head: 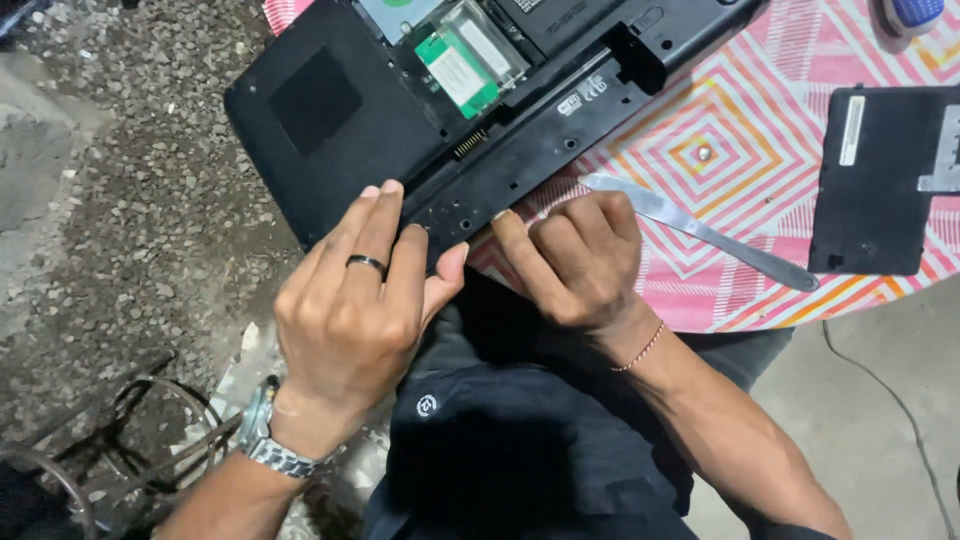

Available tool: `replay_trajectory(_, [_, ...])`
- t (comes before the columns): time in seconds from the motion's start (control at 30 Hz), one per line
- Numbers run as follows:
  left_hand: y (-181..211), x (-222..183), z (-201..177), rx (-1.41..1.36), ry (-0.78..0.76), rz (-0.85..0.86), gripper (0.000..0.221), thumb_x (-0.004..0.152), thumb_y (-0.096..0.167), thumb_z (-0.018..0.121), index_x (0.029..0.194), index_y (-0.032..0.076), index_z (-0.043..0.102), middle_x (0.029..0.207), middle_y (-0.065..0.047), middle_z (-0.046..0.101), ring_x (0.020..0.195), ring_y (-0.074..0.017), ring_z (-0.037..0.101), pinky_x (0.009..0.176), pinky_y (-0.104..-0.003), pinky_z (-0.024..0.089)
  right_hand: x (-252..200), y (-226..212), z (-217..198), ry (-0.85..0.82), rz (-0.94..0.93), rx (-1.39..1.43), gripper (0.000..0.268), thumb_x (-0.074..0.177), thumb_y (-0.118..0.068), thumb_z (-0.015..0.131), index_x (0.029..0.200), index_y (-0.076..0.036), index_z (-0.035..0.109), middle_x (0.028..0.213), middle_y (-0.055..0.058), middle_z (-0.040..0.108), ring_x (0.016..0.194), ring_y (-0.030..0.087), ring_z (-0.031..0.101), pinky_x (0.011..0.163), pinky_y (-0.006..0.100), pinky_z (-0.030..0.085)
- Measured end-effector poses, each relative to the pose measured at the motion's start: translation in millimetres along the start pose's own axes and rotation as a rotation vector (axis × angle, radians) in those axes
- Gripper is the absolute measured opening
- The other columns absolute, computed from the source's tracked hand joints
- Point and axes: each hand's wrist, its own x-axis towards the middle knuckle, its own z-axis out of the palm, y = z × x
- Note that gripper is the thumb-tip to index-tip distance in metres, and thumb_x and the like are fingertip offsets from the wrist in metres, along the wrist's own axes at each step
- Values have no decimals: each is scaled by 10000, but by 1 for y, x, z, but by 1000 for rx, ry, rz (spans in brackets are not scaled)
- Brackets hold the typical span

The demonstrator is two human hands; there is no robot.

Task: Disassembling a laptop by removing screws and prying open the case components.

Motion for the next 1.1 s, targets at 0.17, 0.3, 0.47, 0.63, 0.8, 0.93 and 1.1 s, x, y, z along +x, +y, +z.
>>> replay_trajectory(0.17, [24, -37, 10, -387, 224, -452, 288, 1010, 325, 685, 1043, 40, 701, 1300, -302, 613, 1191, -460, 661, 998, -548, 547, -8, 4, 6, 5, -79, -10, 101, 991, 44, 653, 986, 40, 754, 674, 55, 347, 579, 227, 396, 606, 369, 294])
replay_trajectory(0.3, [43, -79, 31, -562, 296, -780, 458, 921, 360, 764, 1208, 41, 603, 1453, -302, 441, 1412, -488, 445, 1225, -689, 408, -12, -3, 13, 28, -110, -56, 89, 976, 6, 692, 939, 24, 771, 656, 42, 313, 578, 211, 382, 627, 360, 336])
replay_trajectory(0.47, [35, -69, 45, -984, 452, -971, 1004, 906, 327, 798, 1608, 17, 150, 1728, -254, 121, 1683, -449, 129, 1446, -609, 153, -14, -8, 15, -21, -104, -95, 158, 954, -108, 812, 1036, 20, 772, 705, 47, 368, 624, 218, 434, 703, 387, 360])
replay_trajectory(0.63, [41, -40, 50, -1310, 756, -1107, 987, 955, 288, 746, 1646, 105, 65, 1785, -212, 55, 1700, -396, 177, 1393, -567, 339, -11, -13, 17, -30, -52, -138, 138, 973, -154, 777, 1010, -21, 779, 728, 46, 417, 675, 237, 487, 837, 443, 371])
replay_trajectory(0.8, [49, -48, 65, -1463, 759, -1093, 1058, 963, 169, 724, 1630, 220, -96, 1710, -374, 166, 1458, -483, 509, 1125, -564, 595, 11, -9, 19, -12, -102, -179, 194, 1002, -234, 716, 978, -60, 797, 750, 47, 423, 683, 235, 498, 857, 438, 372])
replay_trajectory(0.93, [62, -52, 98, -1484, 936, -1065, 955, 814, -40, 759, 1541, -60, 140, 1425, -325, 447, 1269, -397, 588, 1046, -548, 550, 35, -13, 23, 76, -276, -110, 197, 930, 34, 717, 753, -51, 735, 713, 64, 419, 616, 245, 499, 620, 410, 378])
replay_trajectory(1.1, [54, -37, 80, -1502, 1078, -1107, 795, 745, -142, 782, 1427, -153, 374, 1253, -301, 610, 1192, -348, 641, 1029, -551, 542, 20, -8, 30, 95, -278, -101, 150, 939, 3, 736, 798, -40, 759, 717, 59, 422, 617, 240, 500, 624, 400, 378])
